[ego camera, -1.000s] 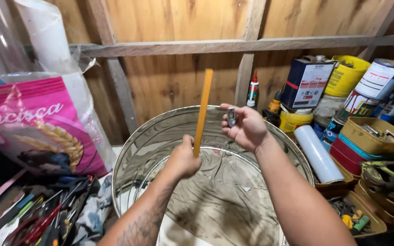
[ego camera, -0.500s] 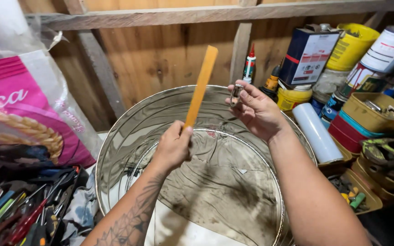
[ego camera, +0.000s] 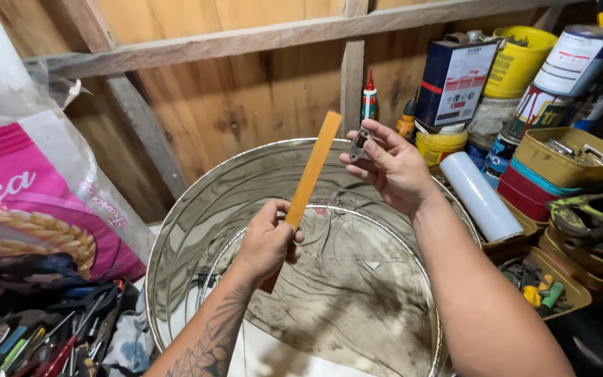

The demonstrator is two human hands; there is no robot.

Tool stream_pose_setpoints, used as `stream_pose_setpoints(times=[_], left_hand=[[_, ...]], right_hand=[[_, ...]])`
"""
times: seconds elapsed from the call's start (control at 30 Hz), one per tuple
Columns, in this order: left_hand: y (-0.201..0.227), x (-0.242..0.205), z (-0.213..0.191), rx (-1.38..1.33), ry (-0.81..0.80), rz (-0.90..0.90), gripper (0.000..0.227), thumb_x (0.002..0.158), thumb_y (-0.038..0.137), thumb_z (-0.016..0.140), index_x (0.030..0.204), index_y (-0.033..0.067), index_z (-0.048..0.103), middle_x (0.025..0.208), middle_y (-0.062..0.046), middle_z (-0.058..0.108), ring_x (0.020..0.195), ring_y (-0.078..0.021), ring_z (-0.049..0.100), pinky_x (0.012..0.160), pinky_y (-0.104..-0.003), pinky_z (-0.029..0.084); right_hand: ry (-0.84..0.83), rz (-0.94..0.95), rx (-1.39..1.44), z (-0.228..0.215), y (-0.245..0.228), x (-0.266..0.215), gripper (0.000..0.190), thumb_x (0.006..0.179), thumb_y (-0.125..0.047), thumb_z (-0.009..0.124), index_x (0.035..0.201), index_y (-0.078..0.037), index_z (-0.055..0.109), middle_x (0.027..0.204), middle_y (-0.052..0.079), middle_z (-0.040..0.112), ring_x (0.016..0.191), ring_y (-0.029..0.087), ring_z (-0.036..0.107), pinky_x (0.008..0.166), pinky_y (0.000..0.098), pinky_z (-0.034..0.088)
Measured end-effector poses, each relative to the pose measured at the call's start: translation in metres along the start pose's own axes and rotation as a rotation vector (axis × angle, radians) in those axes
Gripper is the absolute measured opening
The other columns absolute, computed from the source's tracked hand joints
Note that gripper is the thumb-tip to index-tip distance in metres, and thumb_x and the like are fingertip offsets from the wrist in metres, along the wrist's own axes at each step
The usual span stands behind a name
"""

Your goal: The person retrieves a wooden stick and a metal clamp from a cluttered shelf. They then attach the metal clamp to the wooden stick and proceed to secure the assembly onto the rim of a large metal drum.

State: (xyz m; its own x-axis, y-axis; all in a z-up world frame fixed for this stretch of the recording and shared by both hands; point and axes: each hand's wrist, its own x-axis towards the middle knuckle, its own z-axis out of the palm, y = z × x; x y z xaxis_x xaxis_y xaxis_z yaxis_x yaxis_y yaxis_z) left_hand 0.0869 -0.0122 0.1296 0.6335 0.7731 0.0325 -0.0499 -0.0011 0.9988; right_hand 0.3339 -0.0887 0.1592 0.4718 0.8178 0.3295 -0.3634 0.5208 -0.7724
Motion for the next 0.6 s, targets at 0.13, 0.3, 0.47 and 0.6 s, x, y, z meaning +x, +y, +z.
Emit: stream_pose_setpoints(times=[0.13, 0.3, 0.47, 0.6], left_hand=[[0.003, 0.002, -0.009, 0.107, -0.033, 0.041, 0.033, 0.082, 0.01, 0.06, 0.113, 0.0024, 0.063, 0.064, -0.02, 0.065, 0.044, -0.0248, 0.062, 0.039, -0.035, 0.056], [0.012, -0.008, -0.01, 0.14, -0.036, 0.086, 0.029, 0.089, 0.018, 0.069, 0.114, 0.0054, 0.066, 0.058, -0.016, 0.062, 0.04, -0.0218, 0.058, 0.037, -0.031, 0.052], [0.01, -0.006, -0.011, 0.283, -0.046, 0.084, 0.025, 0.086, 0.016, 0.071, 0.11, 0.0095, 0.068, 0.058, -0.012, 0.063, 0.044, -0.0201, 0.061, 0.041, -0.03, 0.053], [0.014, -0.008, -0.01, 0.355, -0.041, 0.069, 0.024, 0.085, 0.018, 0.07, 0.108, 0.0125, 0.069, 0.061, -0.011, 0.066, 0.049, -0.0192, 0.065, 0.046, -0.029, 0.054]], right_hand=[[-0.002, 0.001, -0.029, 0.003, -0.002, -0.002, 0.039, 0.098, -0.008, 0.065, 0.137, -0.011, 0.061, 0.129, 0.018, 0.071, 0.095, 0.04, 0.075, 0.08, 0.0479, 0.067], [-0.01, -0.004, -0.072, 0.005, -0.001, -0.003, 0.041, 0.098, -0.008, 0.065, 0.139, -0.011, 0.059, 0.127, 0.017, 0.071, 0.094, 0.039, 0.075, 0.081, 0.0489, 0.067], [-0.008, -0.015, -0.094, -0.006, 0.005, 0.003, 0.042, 0.099, -0.007, 0.064, 0.141, -0.011, 0.059, 0.124, 0.015, 0.072, 0.095, 0.038, 0.076, 0.084, 0.0494, 0.067], [-0.033, -0.039, -0.099, -0.007, 0.007, 0.004, 0.044, 0.097, -0.002, 0.065, 0.141, -0.009, 0.059, 0.117, 0.014, 0.073, 0.095, 0.035, 0.076, 0.085, 0.0487, 0.067]])
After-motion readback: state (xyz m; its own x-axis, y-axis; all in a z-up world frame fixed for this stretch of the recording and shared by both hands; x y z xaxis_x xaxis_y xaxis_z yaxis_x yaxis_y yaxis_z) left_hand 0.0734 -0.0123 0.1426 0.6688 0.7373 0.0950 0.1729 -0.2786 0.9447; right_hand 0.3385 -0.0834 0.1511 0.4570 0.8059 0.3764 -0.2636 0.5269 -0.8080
